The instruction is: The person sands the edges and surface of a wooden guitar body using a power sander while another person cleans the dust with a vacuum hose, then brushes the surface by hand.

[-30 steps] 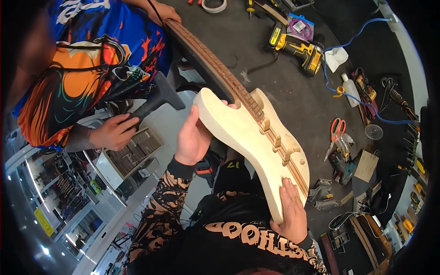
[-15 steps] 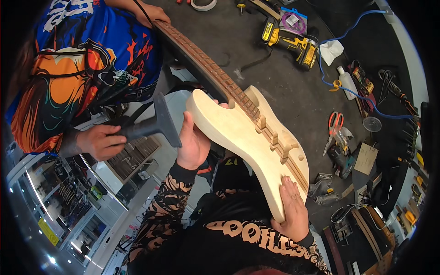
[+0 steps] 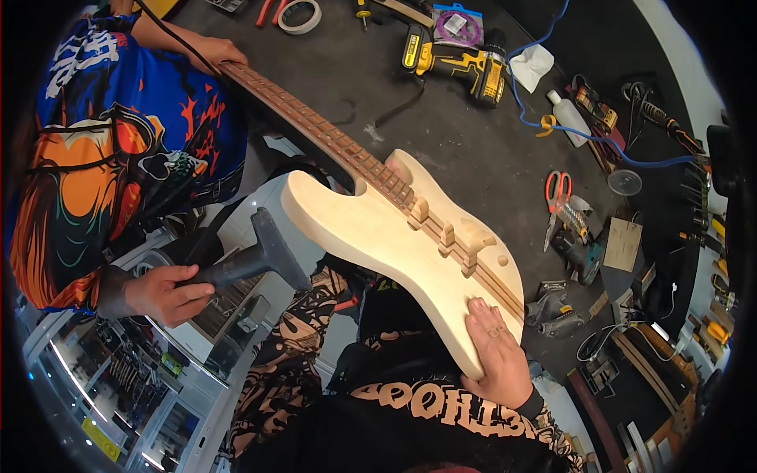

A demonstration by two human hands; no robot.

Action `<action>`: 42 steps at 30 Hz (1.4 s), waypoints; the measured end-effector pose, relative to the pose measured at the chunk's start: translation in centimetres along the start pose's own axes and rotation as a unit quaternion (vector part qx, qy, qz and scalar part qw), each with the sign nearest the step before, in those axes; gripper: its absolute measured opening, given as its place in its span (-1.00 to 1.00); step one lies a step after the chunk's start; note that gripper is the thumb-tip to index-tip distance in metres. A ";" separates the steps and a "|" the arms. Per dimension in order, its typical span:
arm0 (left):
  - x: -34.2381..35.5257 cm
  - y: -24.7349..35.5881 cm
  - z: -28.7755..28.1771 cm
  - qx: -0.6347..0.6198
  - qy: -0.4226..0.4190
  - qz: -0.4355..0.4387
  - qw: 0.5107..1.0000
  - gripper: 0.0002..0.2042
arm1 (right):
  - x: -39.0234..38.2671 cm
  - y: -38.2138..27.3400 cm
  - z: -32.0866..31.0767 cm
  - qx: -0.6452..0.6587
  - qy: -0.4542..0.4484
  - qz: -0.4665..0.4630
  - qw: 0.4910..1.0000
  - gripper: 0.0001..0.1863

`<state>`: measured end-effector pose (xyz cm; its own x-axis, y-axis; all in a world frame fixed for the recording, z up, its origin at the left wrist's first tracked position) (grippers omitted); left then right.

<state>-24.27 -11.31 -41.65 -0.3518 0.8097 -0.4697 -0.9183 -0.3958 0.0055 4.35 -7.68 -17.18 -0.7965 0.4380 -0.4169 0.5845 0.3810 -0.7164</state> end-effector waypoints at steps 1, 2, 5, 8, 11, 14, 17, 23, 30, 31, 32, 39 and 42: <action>0.6 -0.2 0.1 -0.072 0.012 -0.025 0.997 -0.15 | 0.0 0.1 0.0 0.002 0.001 0.003 1.000 0.26; 1.0 -0.2 0.0 -0.184 0.036 -0.058 0.981 -0.14 | 0.0 0.2 0.0 0.005 0.002 0.001 1.000 0.26; 2.4 0.6 -1.2 -0.500 0.123 -0.143 0.845 -0.12 | 0.3 0.1 -0.2 0.012 0.005 0.003 1.000 0.24; 4.4 2.0 -3.8 -0.633 0.122 -0.131 0.753 -0.14 | 0.2 0.6 -0.7 0.018 0.007 0.000 1.000 0.22; 5.1 1.5 -2.9 -0.907 0.221 -0.358 0.031 -0.12 | 0.2 0.9 -0.9 0.030 0.011 0.012 0.999 0.19; 6.6 0.0 -3.8 -0.842 0.228 -0.204 0.444 -0.14 | 0.0 1.8 -1.2 0.038 0.021 0.029 0.999 0.14; 7.6 0.5 -3.1 -0.809 0.320 -0.494 -0.021 -0.16 | -0.1 2.2 -2.2 0.030 0.012 -0.026 0.999 0.12; -5.8 -0.8 -5.0 -0.871 0.213 -0.153 -0.416 -0.56 | -3.4 0.1 -2.7 0.030 0.030 -0.020 0.999 0.11; -25.1 -5.3 17.7 -0.818 0.379 -0.226 -0.369 -0.74 | -7.4 -2.3 -4.0 0.022 0.072 -0.034 0.997 0.05; -26.5 -5.7 18.6 -0.814 0.385 -0.266 -0.344 -0.67 | -7.7 -2.3 -4.0 0.012 0.091 -0.051 0.994 0.05; -27.1 -6.3 20.0 -0.816 0.381 -0.274 -0.337 -0.67 | -8.1 -2.3 -4.0 0.004 0.111 -0.068 0.992 0.04; -25.9 -8.7 19.3 -0.922 0.274 -0.250 -0.113 -0.08 | -12.3 -0.7 -5.5 0.010 0.174 -0.056 0.983 -0.09; -23.4 -6.9 20.1 -0.931 0.213 -0.294 -0.033 -0.07 | -12.2 0.7 -6.3 0.007 0.222 -0.078 0.972 -0.15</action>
<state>-13.32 -18.82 -12.95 -0.0137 0.9888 0.1486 0.9910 -0.0064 0.1336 15.44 -7.62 -9.09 -0.7273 0.6860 -0.0225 0.4578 0.4605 -0.7605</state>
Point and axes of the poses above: each hand's wrist, its own x-axis towards the middle knuckle, its own z-axis out of the palm, y = z × x, the point moved 2 cm from there along x, towards the middle knuckle, and after that the axes turned 5 degrees about z, right-handed, at the moved point
